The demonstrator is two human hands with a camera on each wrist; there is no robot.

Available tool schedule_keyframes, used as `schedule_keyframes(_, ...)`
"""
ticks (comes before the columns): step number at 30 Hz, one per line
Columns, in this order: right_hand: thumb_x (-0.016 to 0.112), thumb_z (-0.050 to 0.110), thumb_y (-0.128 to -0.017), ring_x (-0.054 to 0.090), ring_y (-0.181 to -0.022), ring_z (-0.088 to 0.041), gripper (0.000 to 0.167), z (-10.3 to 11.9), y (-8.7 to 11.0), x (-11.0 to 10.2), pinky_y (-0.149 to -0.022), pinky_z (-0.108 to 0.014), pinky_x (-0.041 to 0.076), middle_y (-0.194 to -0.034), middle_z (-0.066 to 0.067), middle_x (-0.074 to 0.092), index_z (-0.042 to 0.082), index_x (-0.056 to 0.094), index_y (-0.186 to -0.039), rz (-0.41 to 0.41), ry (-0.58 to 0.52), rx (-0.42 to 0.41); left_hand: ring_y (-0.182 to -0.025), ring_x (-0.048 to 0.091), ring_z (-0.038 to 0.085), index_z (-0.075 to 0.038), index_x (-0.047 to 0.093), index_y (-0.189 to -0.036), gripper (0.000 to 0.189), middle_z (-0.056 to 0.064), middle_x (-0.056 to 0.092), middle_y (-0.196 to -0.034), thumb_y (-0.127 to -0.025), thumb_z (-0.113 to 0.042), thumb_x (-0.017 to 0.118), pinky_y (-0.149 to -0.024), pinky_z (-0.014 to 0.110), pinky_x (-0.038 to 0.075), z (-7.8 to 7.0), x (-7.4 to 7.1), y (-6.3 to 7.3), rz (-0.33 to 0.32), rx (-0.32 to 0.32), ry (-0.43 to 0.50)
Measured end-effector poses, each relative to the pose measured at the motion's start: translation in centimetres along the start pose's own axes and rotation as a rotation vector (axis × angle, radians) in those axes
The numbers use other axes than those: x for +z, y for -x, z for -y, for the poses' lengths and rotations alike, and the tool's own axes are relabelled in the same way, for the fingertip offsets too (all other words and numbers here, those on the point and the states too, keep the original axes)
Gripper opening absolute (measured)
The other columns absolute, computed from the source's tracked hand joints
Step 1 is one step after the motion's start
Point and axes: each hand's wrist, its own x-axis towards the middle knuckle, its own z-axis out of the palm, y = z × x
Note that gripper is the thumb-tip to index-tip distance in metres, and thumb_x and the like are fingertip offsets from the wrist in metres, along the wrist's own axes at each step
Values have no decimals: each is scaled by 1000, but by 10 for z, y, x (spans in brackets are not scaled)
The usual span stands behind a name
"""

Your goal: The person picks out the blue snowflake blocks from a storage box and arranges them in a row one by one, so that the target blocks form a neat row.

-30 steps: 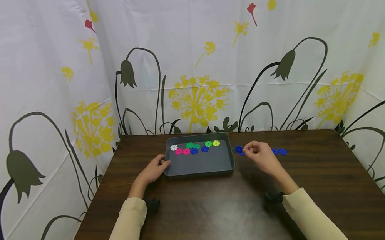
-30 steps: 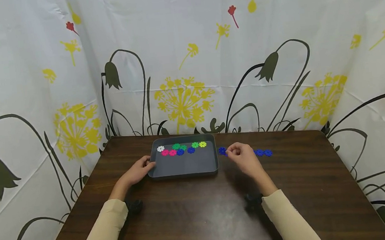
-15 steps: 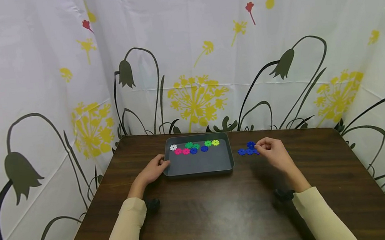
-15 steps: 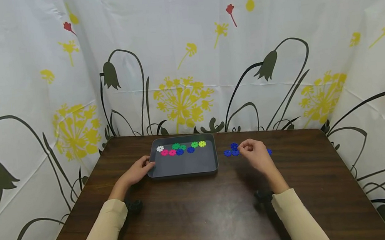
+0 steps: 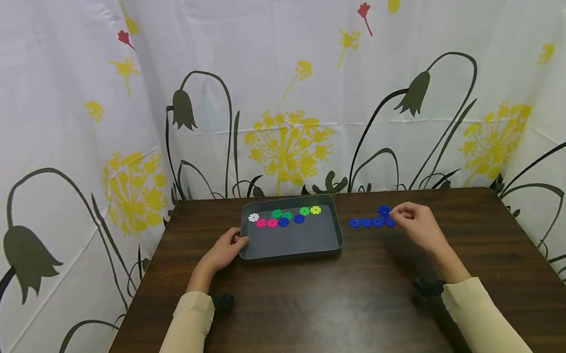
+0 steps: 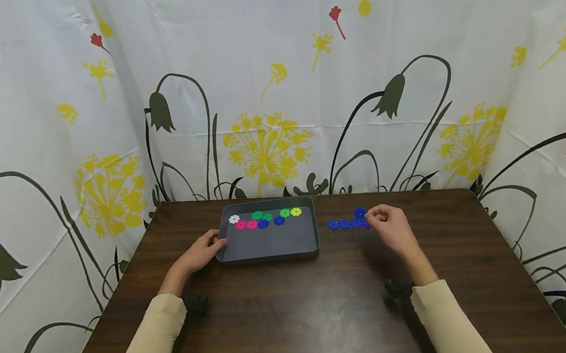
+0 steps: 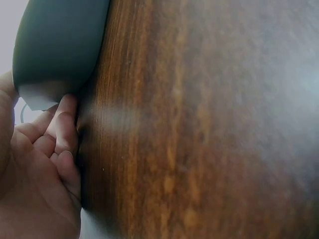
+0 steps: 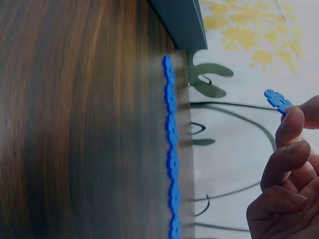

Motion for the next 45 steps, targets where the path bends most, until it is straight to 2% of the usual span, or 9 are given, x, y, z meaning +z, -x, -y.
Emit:
schedule_keyframes(7,67,28,-108,56,-62,-13,34,-9,4,-18,-55,-28,45,-73,-5,69,-5,71,-113,-39,-54,32,-105,55,28,5,48,-150,51,16,58,-114,-114,-31,53,-93,43,44,1,0,-1,1,0,4)
schedule_keyframes(12,66,27,-109,56,-61,-10,38,-14,4,-33,-55,-26,48,-71,7,66,-10,67,-120,-57,-117,85,-105,55,26,3,48,-150,51,13,57,-113,-114,-32,53,-92,41,43,3,1,-1,-4,-4,8)
schedule_keyframes(16,64,22,-109,57,-61,-8,38,-5,8,-46,-57,-27,50,-71,7,68,-13,66,-123,-71,-119,126,-106,55,27,3,48,-151,51,15,58,-115,-114,-32,53,-93,42,44,2,0,-1,1,3,9)
schedule_keyframes(20,62,27,-110,61,-66,-10,42,-17,8,-55,-60,-27,52,-72,8,69,-12,66,-124,-91,-93,155,-107,55,28,4,47,-151,51,16,59,-118,-114,-32,52,-95,44,45,2,0,-2,5,6,12)
schedule_keyframes(23,61,34,-111,61,-68,-10,45,-44,4,-59,-62,-26,52,-73,14,66,-8,66,-125,-105,-100,194,-105,55,27,4,47,-150,51,15,58,-116,-114,-32,52,-93,43,44,3,0,-3,5,9,10)
schedule_keyframes(26,60,32,-111,57,-66,-7,43,-55,3,-63,-62,-25,51,-73,15,64,-8,65,-126,-100,-134,255,-106,55,27,4,47,-151,52,15,58,-116,-114,-33,52,-93,42,44,5,0,-5,5,8,4)
schedule_keyframes(32,56,24,-112,54,-62,-5,39,-60,5,-72,-57,-23,48,-74,11,63,-10,61,-128,32,-287,410,-105,54,27,3,48,-150,51,15,57,-114,-114,-33,52,-92,42,43,6,1,-5,5,5,11)
schedule_keyframes(38,56,18,-111,53,-58,-4,22,-73,4,-82,-52,-20,45,-72,7,66,-2,64,-113,110,-490,548,-102,54,26,4,48,-151,51,13,56,-112,-114,-32,52,-90,39,42,6,2,-5,9,10,5)
schedule_keyframes(45,55,23,-113,56,-62,-1,26,-96,-6,-85,-56,-19,47,-76,11,68,0,66,-118,182,-373,524,-104,54,27,5,47,-150,52,15,56,-113,-114,-33,52,-90,41,43,2,1,-3,11,7,11)
